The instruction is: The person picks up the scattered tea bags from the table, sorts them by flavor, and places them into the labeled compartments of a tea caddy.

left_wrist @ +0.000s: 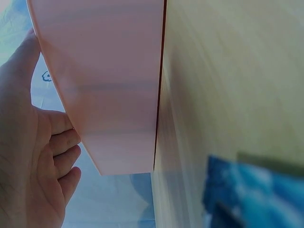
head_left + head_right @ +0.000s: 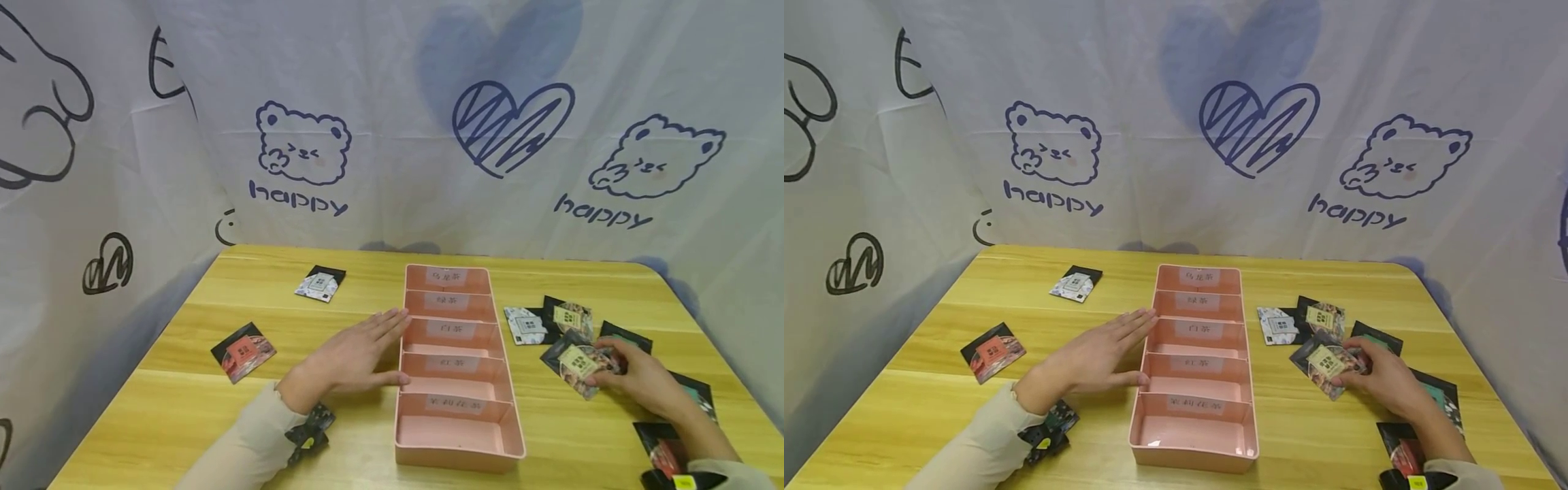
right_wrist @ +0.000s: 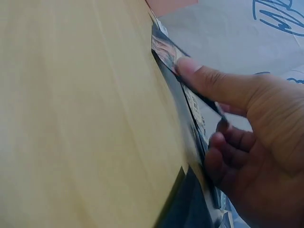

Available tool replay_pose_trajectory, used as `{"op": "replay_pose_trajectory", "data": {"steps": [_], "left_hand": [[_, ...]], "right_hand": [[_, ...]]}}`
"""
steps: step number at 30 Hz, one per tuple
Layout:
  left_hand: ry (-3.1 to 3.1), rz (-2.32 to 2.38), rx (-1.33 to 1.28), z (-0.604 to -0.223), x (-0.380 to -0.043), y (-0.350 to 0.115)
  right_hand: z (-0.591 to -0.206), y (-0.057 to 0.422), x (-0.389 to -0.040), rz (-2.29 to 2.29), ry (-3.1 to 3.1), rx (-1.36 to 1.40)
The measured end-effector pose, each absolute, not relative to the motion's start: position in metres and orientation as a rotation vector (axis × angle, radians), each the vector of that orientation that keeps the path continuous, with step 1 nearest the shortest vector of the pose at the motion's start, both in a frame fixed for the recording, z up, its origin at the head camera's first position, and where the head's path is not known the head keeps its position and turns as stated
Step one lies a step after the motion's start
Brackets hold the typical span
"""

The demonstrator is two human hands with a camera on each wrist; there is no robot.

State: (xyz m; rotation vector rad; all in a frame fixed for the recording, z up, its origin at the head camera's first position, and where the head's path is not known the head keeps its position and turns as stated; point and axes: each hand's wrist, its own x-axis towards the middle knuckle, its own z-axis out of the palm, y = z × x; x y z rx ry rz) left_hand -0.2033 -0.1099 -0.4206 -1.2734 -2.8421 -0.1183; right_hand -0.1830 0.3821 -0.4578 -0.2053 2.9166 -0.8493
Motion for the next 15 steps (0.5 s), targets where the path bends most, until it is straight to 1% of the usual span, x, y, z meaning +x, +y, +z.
{"op": "replay_pose_trajectory", "data": {"steps": [9, 15], "left_hand": [[-2.862, -0.111, -1.264, -0.42, -0.203, -0.109], [-2.854, -0.119, -1.277, -0.419, -0.203, -0.109]], "right_hand": [[-0.452, 0.38, -0.182, -1.12, 2.764, -0.2], [-0.445, 0.375, -0.18, -1.192, 2.763, -0.231]]}}
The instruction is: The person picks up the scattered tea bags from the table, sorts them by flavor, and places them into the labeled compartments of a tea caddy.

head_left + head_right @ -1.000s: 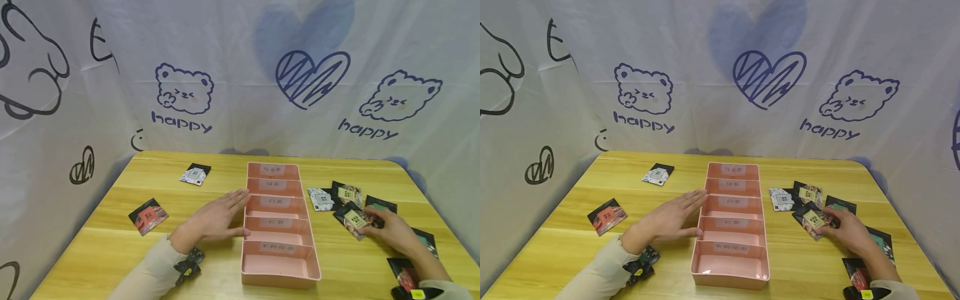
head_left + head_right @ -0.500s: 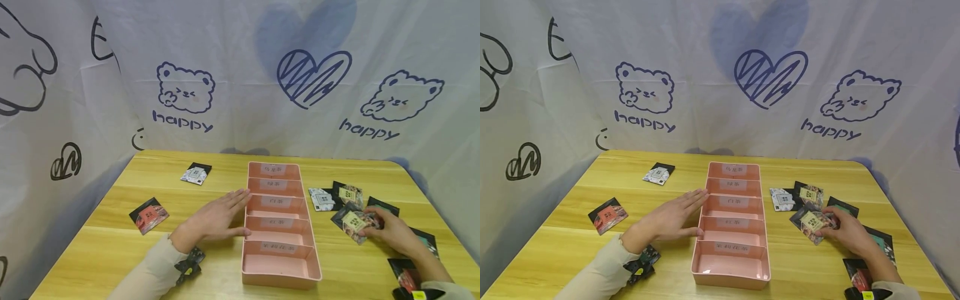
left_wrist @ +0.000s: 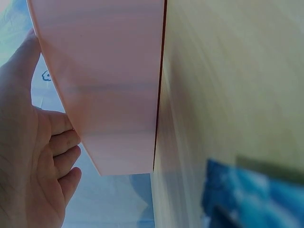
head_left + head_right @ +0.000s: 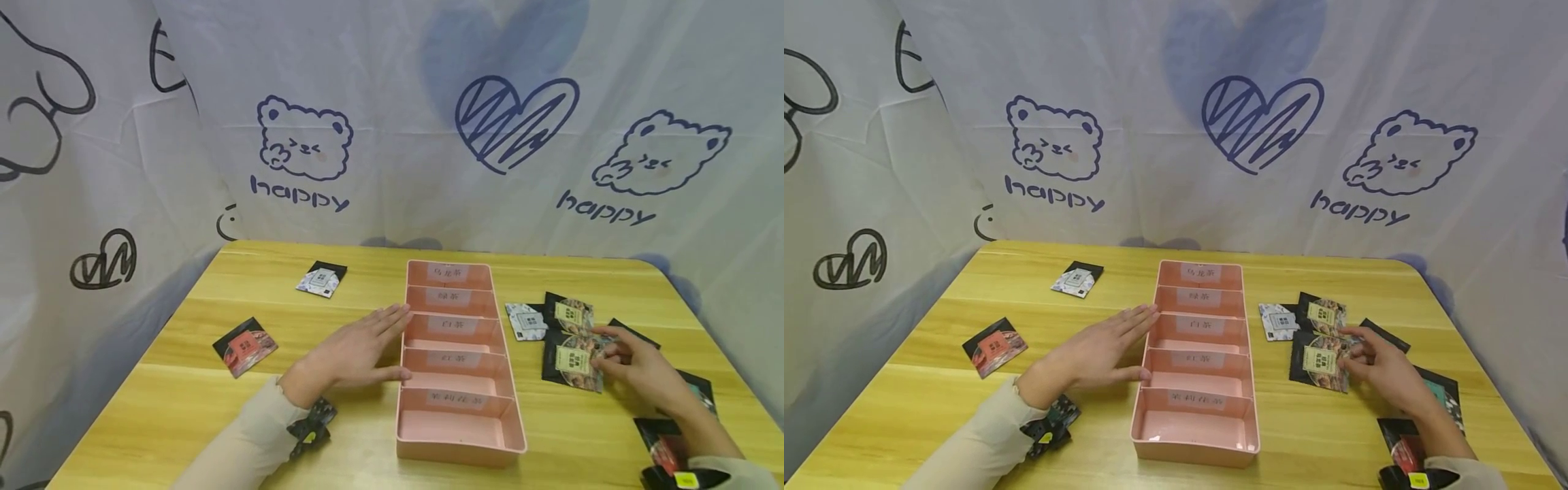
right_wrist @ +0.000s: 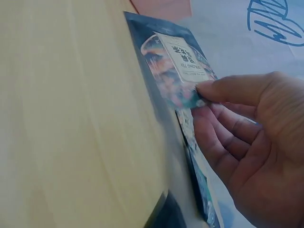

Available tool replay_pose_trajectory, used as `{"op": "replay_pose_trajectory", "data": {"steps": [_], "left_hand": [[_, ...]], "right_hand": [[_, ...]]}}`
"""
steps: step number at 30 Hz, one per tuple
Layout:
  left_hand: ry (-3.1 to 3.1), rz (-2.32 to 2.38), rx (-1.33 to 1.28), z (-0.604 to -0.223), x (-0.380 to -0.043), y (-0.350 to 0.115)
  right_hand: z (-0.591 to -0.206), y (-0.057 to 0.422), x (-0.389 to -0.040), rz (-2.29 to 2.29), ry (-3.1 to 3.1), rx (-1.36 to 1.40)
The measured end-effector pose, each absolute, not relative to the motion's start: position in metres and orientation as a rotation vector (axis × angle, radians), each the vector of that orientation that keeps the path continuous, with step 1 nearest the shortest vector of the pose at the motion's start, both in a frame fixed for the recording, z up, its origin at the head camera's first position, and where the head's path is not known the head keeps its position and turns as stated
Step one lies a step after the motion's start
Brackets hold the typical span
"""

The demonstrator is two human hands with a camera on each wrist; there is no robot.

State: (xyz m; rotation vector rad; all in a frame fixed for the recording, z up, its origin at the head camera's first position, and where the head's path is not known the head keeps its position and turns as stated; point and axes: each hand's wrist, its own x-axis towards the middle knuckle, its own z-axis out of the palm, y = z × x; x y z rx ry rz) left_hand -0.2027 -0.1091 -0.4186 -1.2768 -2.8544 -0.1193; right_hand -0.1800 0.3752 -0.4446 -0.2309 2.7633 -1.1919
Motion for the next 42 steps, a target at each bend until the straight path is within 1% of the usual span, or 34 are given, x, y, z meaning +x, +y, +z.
{"op": "replay_pose_trajectory", "data": {"steps": [8, 12, 32, 42], "left_hand": [[-2.848, -0.114, -1.274, -0.419, -0.204, -0.109], [-2.841, -0.114, -1.278, -0.419, -0.205, -0.109], [-2.848, -0.114, -1.295, -0.418, -0.204, -0.109], [-2.849, -0.123, -1.292, -0.419, -0.203, -0.109]], "right_hand": [[-0.435, 0.365, -0.186, -1.034, 2.92, -0.134], [-0.43, 0.359, -0.19, -0.966, 3.024, -0.131], [-0.388, 0.324, -0.215, -0.789, 3.181, -0.47], [-0.366, 0.307, -0.233, -0.781, 3.165, -0.514]]}}
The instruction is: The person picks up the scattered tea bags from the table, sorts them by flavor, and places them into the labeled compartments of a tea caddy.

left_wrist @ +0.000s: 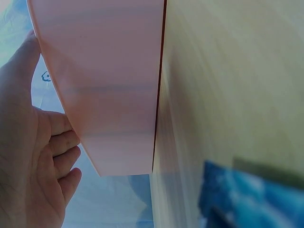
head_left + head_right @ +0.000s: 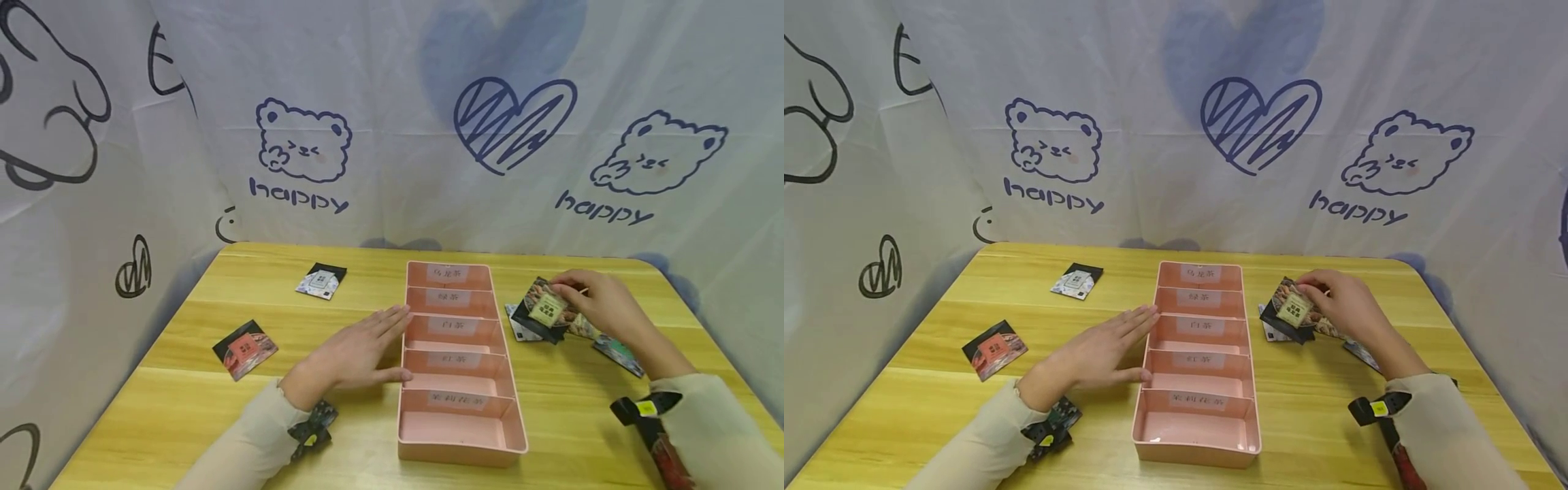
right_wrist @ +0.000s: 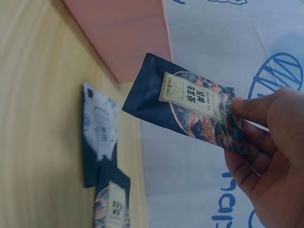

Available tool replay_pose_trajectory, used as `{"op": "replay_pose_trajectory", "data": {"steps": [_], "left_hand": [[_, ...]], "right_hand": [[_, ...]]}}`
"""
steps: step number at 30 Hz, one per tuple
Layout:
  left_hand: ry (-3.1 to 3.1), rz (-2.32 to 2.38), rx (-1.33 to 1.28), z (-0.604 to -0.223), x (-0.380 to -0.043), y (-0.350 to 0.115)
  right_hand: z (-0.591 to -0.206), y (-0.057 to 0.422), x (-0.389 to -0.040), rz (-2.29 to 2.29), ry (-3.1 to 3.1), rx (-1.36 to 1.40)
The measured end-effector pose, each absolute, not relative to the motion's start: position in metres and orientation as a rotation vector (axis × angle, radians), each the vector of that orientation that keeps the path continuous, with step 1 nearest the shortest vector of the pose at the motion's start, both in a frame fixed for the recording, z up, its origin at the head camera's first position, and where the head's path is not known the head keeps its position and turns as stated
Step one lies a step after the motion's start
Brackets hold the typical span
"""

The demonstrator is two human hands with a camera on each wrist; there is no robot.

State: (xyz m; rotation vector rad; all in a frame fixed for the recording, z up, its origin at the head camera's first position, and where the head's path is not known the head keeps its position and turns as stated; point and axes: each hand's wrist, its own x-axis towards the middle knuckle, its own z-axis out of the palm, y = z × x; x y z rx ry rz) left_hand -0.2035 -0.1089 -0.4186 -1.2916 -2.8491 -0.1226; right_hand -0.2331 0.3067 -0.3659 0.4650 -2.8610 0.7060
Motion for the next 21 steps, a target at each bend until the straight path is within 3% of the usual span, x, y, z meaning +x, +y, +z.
{"op": "replay_pose_trajectory", "data": {"steps": [21], "left_hand": [[-2.854, -0.119, -1.275, -0.42, -0.204, -0.11]], "right_hand": [[-0.331, 0.267, -0.279, 0.792, -2.918, 0.57]]}}
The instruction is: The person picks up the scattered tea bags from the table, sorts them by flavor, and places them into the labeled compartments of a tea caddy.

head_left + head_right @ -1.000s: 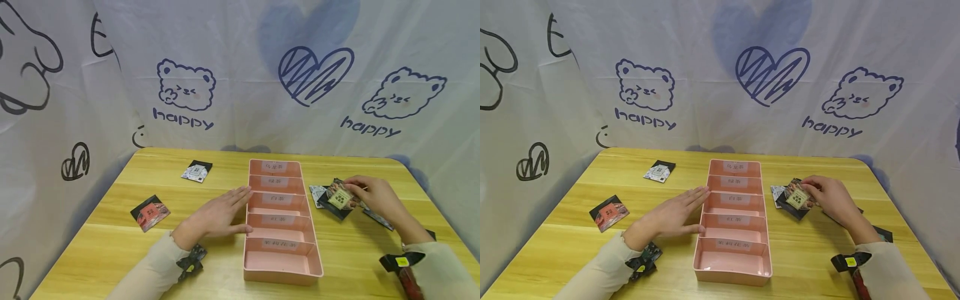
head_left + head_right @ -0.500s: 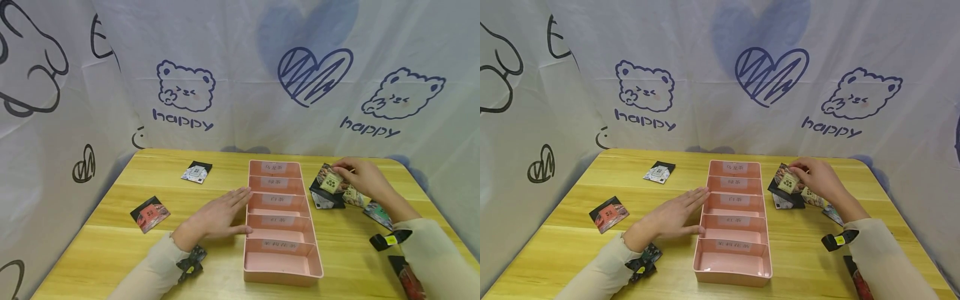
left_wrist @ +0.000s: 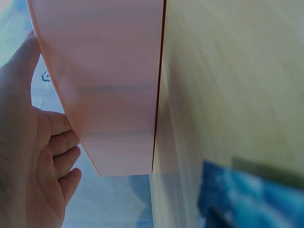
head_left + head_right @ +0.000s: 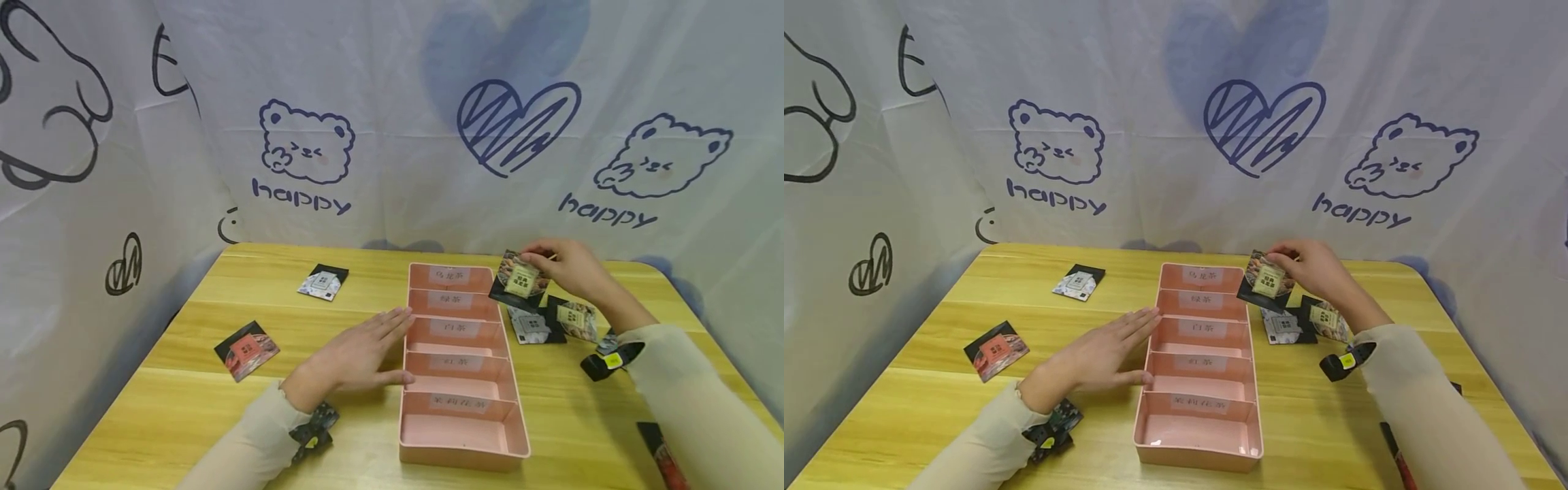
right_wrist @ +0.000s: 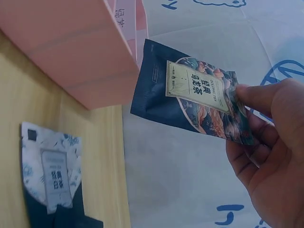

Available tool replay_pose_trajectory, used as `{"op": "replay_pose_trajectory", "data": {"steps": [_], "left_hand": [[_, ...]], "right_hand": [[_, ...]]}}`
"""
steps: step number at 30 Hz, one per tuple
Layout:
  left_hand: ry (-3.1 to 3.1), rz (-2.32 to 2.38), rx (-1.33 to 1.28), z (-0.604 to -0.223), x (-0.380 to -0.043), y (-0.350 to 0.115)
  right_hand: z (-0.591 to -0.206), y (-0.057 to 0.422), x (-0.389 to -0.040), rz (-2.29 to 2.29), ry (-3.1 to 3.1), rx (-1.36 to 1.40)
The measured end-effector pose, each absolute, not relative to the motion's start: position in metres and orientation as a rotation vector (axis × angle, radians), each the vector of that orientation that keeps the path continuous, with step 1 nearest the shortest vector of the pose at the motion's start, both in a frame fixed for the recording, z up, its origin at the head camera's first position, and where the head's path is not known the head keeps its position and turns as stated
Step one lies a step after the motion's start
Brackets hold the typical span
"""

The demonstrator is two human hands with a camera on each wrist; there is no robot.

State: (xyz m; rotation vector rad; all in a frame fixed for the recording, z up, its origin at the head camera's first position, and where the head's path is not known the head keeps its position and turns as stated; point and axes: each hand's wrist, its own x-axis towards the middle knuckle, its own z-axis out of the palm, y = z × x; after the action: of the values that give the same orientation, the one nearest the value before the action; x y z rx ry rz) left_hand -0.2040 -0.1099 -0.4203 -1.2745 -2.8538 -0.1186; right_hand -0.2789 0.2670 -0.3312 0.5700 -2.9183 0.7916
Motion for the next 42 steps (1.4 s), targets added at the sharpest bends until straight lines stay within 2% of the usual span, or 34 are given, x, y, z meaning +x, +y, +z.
{"op": "replay_pose_trajectory", "data": {"steps": [22, 42], "left_hand": [[-2.858, -0.119, -1.272, -0.42, -0.203, -0.111], [-2.866, -0.141, -1.276, -0.42, -0.203, -0.11]], "right_hand": [[-0.33, 0.222, -0.327, 1.105, -2.882, 0.569], [-0.35, 0.205, -0.346, 1.195, -2.905, 0.751]]}}
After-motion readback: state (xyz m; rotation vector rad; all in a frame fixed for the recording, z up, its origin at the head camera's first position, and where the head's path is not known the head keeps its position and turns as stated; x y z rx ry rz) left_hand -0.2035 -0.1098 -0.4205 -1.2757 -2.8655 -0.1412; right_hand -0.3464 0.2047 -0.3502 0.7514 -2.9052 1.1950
